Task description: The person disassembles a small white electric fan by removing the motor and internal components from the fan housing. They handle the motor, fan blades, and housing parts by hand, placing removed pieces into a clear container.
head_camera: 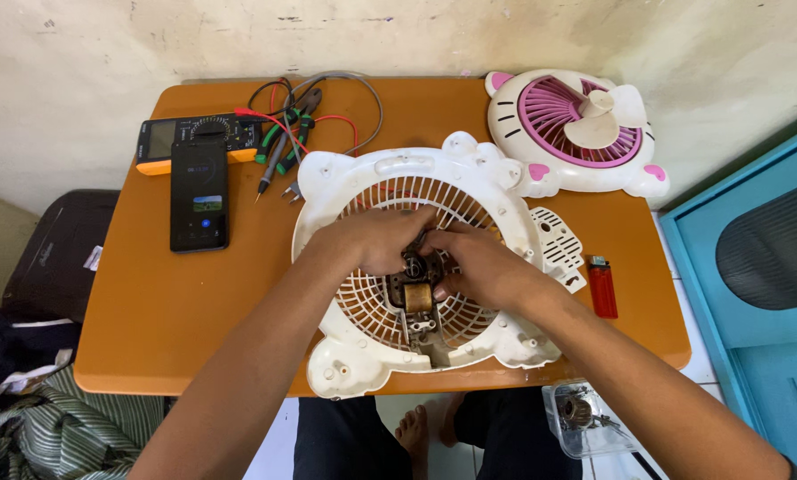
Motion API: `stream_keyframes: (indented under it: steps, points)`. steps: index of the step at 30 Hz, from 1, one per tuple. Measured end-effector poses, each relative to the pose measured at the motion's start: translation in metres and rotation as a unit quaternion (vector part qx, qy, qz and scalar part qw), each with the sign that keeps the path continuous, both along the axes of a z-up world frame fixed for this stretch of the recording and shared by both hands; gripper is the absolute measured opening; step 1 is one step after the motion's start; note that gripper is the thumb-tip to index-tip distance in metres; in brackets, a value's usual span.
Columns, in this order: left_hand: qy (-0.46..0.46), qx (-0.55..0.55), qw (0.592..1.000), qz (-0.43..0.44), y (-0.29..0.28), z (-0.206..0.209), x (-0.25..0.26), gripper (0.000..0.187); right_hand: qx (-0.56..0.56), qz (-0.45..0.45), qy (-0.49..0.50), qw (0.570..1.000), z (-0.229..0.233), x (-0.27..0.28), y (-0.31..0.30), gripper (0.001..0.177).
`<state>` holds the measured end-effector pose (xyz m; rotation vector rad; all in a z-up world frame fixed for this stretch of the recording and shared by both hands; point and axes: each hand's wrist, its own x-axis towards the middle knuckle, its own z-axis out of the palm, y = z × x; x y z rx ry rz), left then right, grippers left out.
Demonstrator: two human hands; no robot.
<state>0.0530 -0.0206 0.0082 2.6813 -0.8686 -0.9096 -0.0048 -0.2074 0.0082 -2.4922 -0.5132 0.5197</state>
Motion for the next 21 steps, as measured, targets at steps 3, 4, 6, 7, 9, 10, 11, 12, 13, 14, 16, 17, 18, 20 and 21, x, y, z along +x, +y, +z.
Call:
stream_keyframes:
  steps: [3,4,6,7,9,10,11,12,13,14,16,17,18,20,21]
  points:
    - [-0.032,-0.047,0.998,-0.019,0.001,0.000,-0.003,0.086,0.002,0.006,0.011,1.000,0.001,0.002,-0.001,0.054]
    - [-0.030,-0.033,0.999,-0.013,0.001,0.001,-0.003,0.082,0.008,0.007,0.027,1.000,0.001,0.005,-0.002,0.055]
    - [-0.025,-0.004,1.000,-0.002,0.001,0.003,-0.005,0.074,0.021,0.009,0.058,0.998,0.002,0.009,-0.003,0.057]
    - [-0.023,-0.005,1.000,-0.002,0.000,0.005,-0.004,0.072,0.023,0.003,0.061,0.998,0.003,0.009,-0.002,0.056]
    - [-0.020,-0.007,1.000,0.002,-0.001,0.007,-0.004,0.068,0.025,-0.006,0.066,0.997,0.003,0.009,0.001,0.056]
    - [-0.018,-0.006,1.000,0.002,-0.001,0.008,-0.003,0.067,0.017,-0.003,0.058,0.998,0.004,0.008,0.002,0.057]
    - [-0.015,-0.006,1.000,-0.001,-0.002,0.008,-0.002,0.066,0.009,-0.003,0.052,0.999,0.003,0.006,0.003,0.057]
    - [-0.011,-0.006,1.000,-0.003,-0.003,0.007,-0.002,0.066,0.001,-0.002,0.045,0.999,0.003,0.004,0.003,0.058]
    - [-0.005,-0.015,1.000,-0.004,-0.003,0.006,-0.001,0.069,0.004,0.000,0.042,0.999,0.002,0.002,0.002,0.059]
    - [0.001,-0.025,1.000,-0.004,-0.003,0.006,0.001,0.072,0.006,0.003,0.039,0.999,0.001,0.001,0.001,0.060]
    - [0.014,-0.045,0.999,-0.003,0.002,0.006,0.003,0.076,0.011,0.016,0.031,0.999,0.002,0.002,0.000,0.061]
    - [0.024,-0.057,0.998,-0.003,0.004,0.005,0.004,0.076,0.012,0.026,0.028,0.999,0.001,0.002,-0.001,0.061]
    - [0.033,-0.068,0.997,-0.002,0.005,0.005,0.005,0.076,0.013,0.035,0.025,0.999,0.001,0.003,-0.002,0.061]
    - [0.025,-0.079,0.996,-0.026,0.005,0.003,0.005,0.077,0.027,0.051,0.000,0.998,-0.002,0.002,-0.003,0.059]
    - [0.019,-0.084,0.996,-0.037,0.006,0.003,0.003,0.077,0.034,0.060,-0.013,0.998,-0.002,0.001,-0.002,0.058]
